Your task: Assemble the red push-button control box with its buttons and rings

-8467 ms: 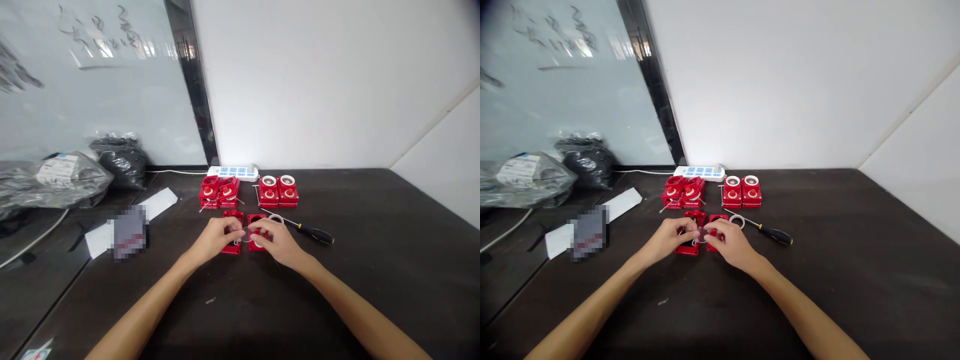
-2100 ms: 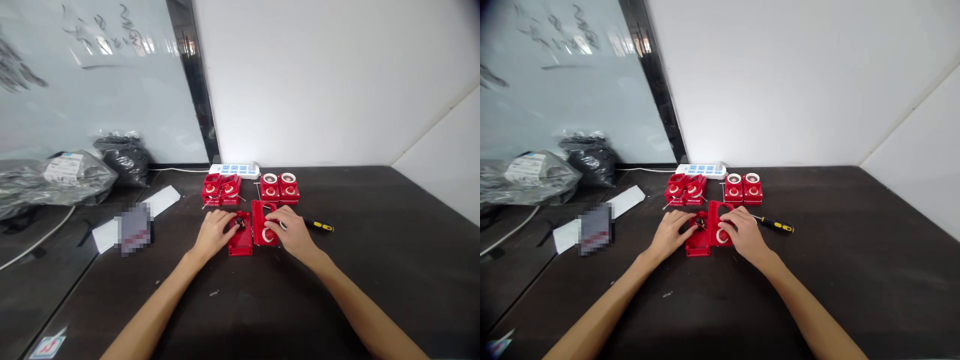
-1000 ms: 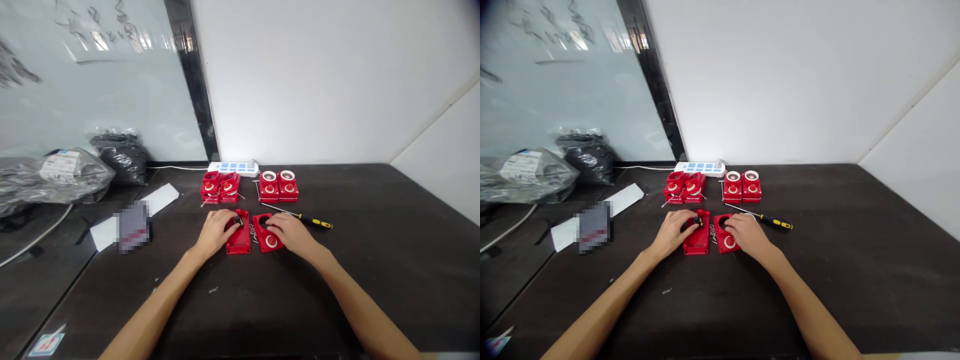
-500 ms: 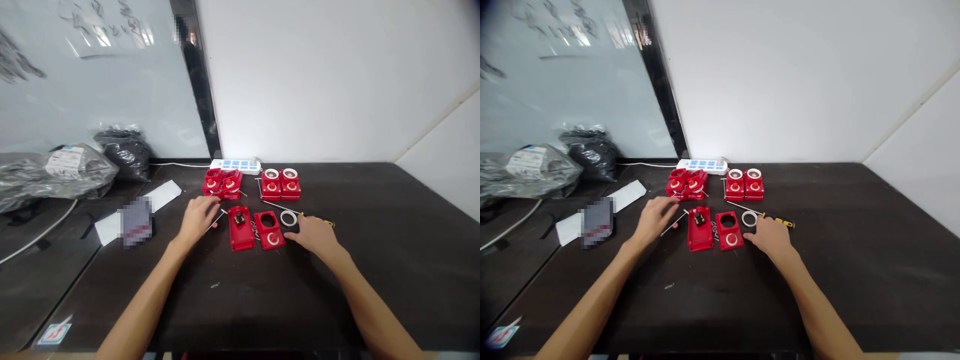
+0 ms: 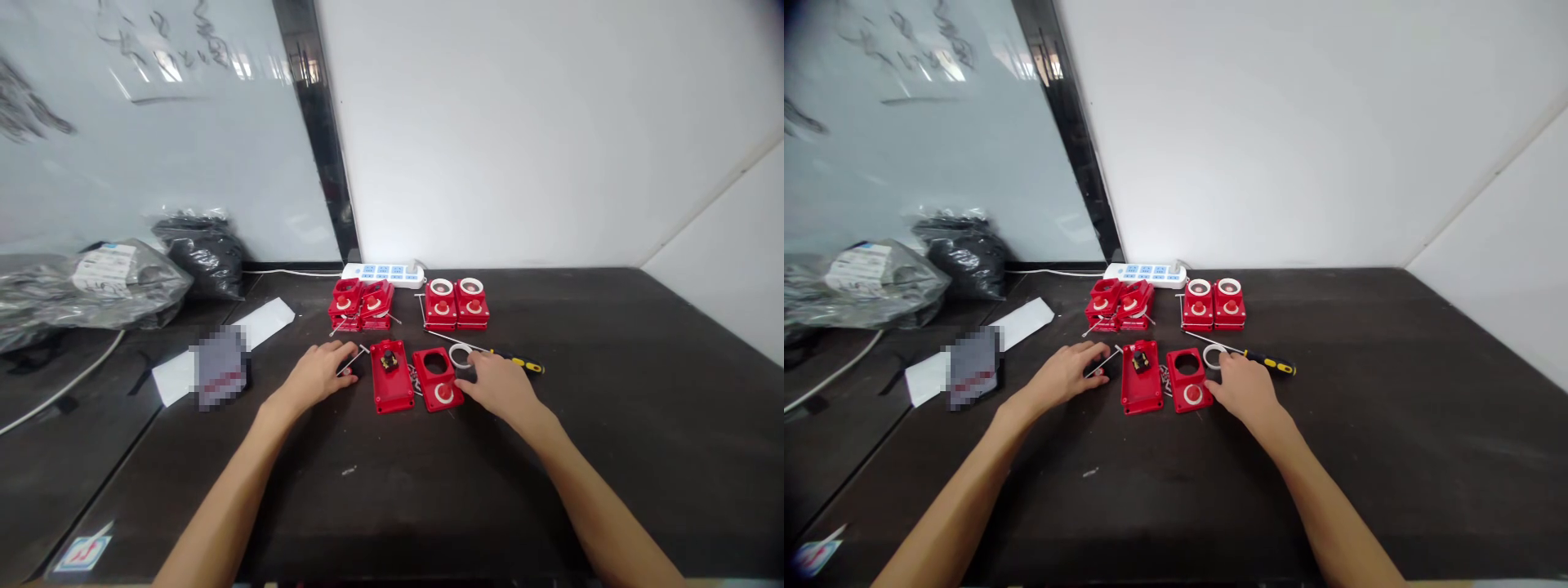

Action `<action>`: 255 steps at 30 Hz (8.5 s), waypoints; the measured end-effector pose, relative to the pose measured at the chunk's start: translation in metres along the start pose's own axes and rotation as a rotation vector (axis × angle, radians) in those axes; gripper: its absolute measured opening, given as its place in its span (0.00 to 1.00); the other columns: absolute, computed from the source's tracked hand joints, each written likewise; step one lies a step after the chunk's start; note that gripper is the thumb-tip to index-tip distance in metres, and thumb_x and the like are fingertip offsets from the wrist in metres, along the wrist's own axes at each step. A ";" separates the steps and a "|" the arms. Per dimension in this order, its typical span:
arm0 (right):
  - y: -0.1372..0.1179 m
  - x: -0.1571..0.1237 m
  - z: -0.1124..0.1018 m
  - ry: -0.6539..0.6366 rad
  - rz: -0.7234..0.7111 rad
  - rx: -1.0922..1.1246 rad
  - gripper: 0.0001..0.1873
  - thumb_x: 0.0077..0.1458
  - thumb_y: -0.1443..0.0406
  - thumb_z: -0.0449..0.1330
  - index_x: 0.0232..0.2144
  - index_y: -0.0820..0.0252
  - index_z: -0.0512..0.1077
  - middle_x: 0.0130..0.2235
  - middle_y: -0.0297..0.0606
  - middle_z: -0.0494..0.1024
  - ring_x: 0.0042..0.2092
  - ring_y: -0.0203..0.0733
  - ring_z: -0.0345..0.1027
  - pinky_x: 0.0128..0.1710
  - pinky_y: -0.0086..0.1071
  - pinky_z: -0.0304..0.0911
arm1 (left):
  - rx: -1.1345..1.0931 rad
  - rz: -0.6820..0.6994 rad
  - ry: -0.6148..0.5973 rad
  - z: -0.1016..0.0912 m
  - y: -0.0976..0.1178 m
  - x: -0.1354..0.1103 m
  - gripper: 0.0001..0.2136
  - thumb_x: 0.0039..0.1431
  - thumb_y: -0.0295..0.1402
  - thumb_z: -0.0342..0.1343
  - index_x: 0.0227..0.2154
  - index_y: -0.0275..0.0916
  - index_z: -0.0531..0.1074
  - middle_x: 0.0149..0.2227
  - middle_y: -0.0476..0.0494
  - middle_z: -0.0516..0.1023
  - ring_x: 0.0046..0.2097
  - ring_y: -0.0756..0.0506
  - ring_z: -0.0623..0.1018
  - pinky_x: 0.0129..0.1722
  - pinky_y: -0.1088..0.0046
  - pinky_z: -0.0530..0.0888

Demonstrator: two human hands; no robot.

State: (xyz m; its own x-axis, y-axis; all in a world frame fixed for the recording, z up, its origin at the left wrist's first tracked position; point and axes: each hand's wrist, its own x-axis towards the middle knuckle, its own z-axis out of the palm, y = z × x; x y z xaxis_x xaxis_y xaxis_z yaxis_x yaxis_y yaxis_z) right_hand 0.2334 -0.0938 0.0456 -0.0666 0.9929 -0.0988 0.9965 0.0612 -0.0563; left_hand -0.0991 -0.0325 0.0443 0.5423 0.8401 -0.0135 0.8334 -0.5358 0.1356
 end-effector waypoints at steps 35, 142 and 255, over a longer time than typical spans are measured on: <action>0.001 -0.001 0.004 0.224 -0.011 0.251 0.16 0.55 0.56 0.60 0.41 0.60 0.72 0.37 0.40 0.77 0.38 0.47 0.73 0.35 0.35 0.59 | -0.443 0.196 0.330 -0.028 0.034 0.015 0.10 0.66 0.39 0.53 0.44 0.41 0.74 0.49 0.43 0.79 0.52 0.43 0.76 0.53 0.61 0.70; -0.003 0.011 -0.022 0.170 -0.411 1.008 0.08 0.63 0.61 0.56 0.35 0.59 0.72 0.35 0.38 0.78 0.37 0.42 0.70 0.40 0.35 0.63 | -0.211 0.321 0.774 0.001 0.089 0.002 0.13 0.62 0.24 0.56 0.48 0.41 0.74 0.46 0.43 0.80 0.51 0.42 0.76 0.50 0.62 0.70; 0.005 0.035 0.006 0.165 -0.443 0.537 0.25 0.45 0.71 0.69 0.49 0.60 0.74 0.50 0.45 0.74 0.51 0.49 0.66 0.55 0.44 0.60 | -0.013 0.565 0.288 0.048 0.133 0.002 0.15 0.66 0.29 0.47 0.52 0.31 0.70 0.46 0.35 0.78 0.52 0.39 0.77 0.52 0.59 0.72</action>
State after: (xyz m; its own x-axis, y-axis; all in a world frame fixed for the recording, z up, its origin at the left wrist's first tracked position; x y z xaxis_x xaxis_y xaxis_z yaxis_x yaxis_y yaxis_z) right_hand 0.2355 -0.0589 0.0354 -0.4085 0.8915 0.1959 0.7124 0.4456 -0.5421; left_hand 0.0178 -0.1060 0.0149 0.8460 0.4183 0.3305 0.4248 -0.9036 0.0562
